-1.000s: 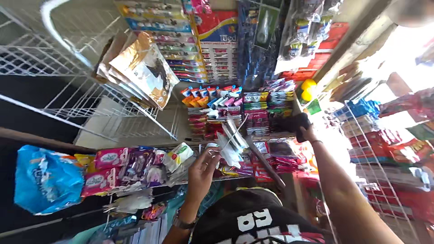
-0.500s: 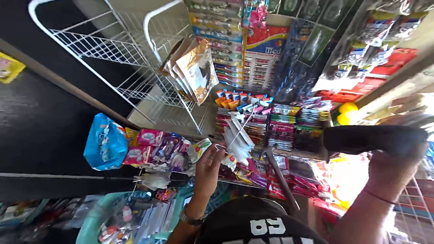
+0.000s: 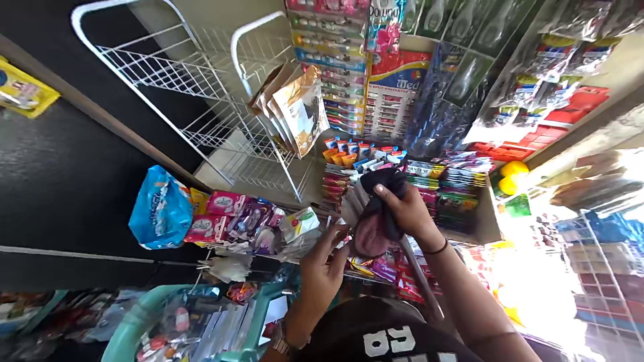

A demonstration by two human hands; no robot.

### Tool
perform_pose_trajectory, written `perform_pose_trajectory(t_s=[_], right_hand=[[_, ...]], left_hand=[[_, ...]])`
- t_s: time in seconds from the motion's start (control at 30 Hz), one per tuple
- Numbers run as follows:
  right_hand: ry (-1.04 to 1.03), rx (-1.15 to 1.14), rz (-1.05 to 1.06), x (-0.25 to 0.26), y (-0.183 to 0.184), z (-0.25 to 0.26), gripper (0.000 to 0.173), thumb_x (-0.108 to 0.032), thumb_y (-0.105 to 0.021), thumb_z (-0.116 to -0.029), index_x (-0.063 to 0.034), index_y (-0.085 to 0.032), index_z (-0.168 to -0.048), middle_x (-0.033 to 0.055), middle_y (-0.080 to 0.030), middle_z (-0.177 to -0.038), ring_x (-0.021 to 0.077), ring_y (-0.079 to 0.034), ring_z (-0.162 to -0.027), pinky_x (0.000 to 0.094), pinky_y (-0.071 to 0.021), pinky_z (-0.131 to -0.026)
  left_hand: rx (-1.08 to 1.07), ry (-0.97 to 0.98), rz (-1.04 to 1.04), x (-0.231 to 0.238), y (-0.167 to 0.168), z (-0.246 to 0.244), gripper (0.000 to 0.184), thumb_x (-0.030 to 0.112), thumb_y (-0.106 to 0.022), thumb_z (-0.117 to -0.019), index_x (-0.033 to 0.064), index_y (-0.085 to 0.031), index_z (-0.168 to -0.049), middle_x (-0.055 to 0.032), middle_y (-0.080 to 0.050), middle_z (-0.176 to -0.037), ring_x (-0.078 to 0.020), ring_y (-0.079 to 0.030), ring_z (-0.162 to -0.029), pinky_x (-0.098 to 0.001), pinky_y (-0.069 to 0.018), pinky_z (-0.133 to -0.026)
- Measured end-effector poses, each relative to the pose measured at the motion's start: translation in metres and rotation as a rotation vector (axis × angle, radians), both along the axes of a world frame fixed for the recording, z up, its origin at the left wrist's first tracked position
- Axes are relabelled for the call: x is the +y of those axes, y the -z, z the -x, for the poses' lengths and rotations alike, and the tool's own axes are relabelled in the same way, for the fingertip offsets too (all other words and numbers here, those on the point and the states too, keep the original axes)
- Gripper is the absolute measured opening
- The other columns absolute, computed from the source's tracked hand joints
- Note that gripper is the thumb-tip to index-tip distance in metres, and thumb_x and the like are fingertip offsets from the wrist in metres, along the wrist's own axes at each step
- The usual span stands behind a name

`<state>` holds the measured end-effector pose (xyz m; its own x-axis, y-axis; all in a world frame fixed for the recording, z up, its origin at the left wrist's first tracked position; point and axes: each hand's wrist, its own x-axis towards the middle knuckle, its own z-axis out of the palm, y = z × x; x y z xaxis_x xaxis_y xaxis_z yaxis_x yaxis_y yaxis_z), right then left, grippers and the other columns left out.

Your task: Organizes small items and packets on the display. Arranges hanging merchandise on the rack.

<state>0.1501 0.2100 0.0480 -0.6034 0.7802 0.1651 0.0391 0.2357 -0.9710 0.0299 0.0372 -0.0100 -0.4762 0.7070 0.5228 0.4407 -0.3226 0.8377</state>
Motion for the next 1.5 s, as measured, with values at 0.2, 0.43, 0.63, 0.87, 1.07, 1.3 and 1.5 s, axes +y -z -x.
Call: perform_pose_trajectory(t_s=[0.2, 0.43, 0.63, 0.87, 1.07, 1.3, 1.5], right_hand=[[0.084, 0.014, -0.025, 0.018, -0.018, -0.007, 0.027, -0.038, -0.064, -0.1015, -0.0125, -0.067, -0.111, -0.0020, -0.070, -0.078, 0.0053, -0.065, -0.062, 0.0255, -0.0562, -0.057], [0.045, 0.183, -0.114, -0.006, -0.047, -0.055, 0.056, -0.065, -0.028, -0.1055, -0.0253, -0.061, -0.127, -0.0152, -0.071, -0.104, -0.0016, -0.067, -0.097, 0.0249, -0.0593, -0.084], [-0.074, -0.090, -0.738, -0.078, 0.006, -0.020, 0.023, -0.020, -0.064, -0.0991, 0.0003, -0.074, -0.097, 0.0120, -0.076, -0.092, 0.0146, -0.074, -0.085, 0.0277, -0.0602, -0.079], [0.204, -0.120, -0.941, -0.075, 0.067, 0.002, 0.023, -0.012, -0.074, -0.0795, 0.0044, -0.074, -0.095, 0.0203, -0.076, -0.093, 0.0261, -0.076, -0.079, 0.0327, -0.0615, -0.071], [-0.195, -0.027, -0.203, -0.057, 0.062, -0.013, 0.030, -0.024, -0.069, -0.0965, 0.0030, -0.069, -0.110, 0.0053, -0.074, -0.099, 0.0033, -0.070, -0.094, 0.0253, -0.0579, -0.089], [-0.319, 0.051, 0.450, -0.061, 0.035, -0.007, 0.051, -0.040, -0.031, -0.1113, -0.0017, -0.052, -0.138, 0.0033, -0.071, -0.117, 0.0051, -0.067, -0.110, 0.0290, -0.0557, -0.100], [-0.248, 0.166, 0.711, -0.070, 0.027, 0.009, 0.021, -0.008, -0.059, -0.1028, -0.0011, -0.058, -0.123, 0.0031, -0.073, -0.101, 0.0091, -0.072, -0.092, 0.0283, -0.0602, -0.089]], left_hand=[[-0.005, -0.066, -0.016, -0.006, -0.012, -0.003, 0.031, 0.007, -0.067, -0.0959, -0.0143, -0.065, -0.118, -0.0164, -0.072, -0.114, -0.0095, -0.072, -0.102, -0.0235, -0.0604, -0.089], [-0.226, -0.143, 0.048, 0.007, -0.022, 0.004, 0.025, 0.010, -0.067, -0.0971, -0.0089, -0.068, -0.114, -0.0083, -0.075, -0.103, -0.0078, -0.073, -0.092, -0.0263, -0.0628, -0.084], [-0.283, -0.194, 0.090, 0.019, -0.030, 0.004, 0.018, 0.010, -0.059, -0.1013, -0.0026, -0.070, -0.108, 0.0023, -0.073, -0.088, 0.0007, -0.068, -0.078, -0.0191, -0.0584, -0.074], [-0.267, -0.215, -0.026, 0.016, -0.022, 0.000, 0.024, 0.008, -0.059, -0.1008, -0.0098, -0.066, -0.115, -0.0089, -0.074, -0.104, -0.0114, -0.073, -0.095, -0.0320, -0.0627, -0.088], [-0.253, -0.160, -0.039, 0.016, -0.022, 0.007, 0.027, 0.007, -0.058, -0.1018, -0.0106, -0.063, -0.121, -0.0115, -0.072, -0.113, -0.0153, -0.072, -0.104, -0.0360, -0.0612, -0.094], [-0.120, -0.143, -0.009, 0.011, -0.021, 0.004, 0.028, 0.008, -0.056, -0.1020, -0.0134, -0.063, -0.119, -0.0113, -0.073, -0.110, -0.0044, -0.068, -0.103, -0.0228, -0.0560, -0.094], [-0.107, -0.117, -0.002, 0.009, -0.013, 0.001, 0.029, 0.006, -0.055, -0.1010, -0.0153, -0.062, -0.119, -0.0126, -0.071, -0.109, -0.0034, -0.067, -0.102, -0.0214, -0.0544, -0.094]])
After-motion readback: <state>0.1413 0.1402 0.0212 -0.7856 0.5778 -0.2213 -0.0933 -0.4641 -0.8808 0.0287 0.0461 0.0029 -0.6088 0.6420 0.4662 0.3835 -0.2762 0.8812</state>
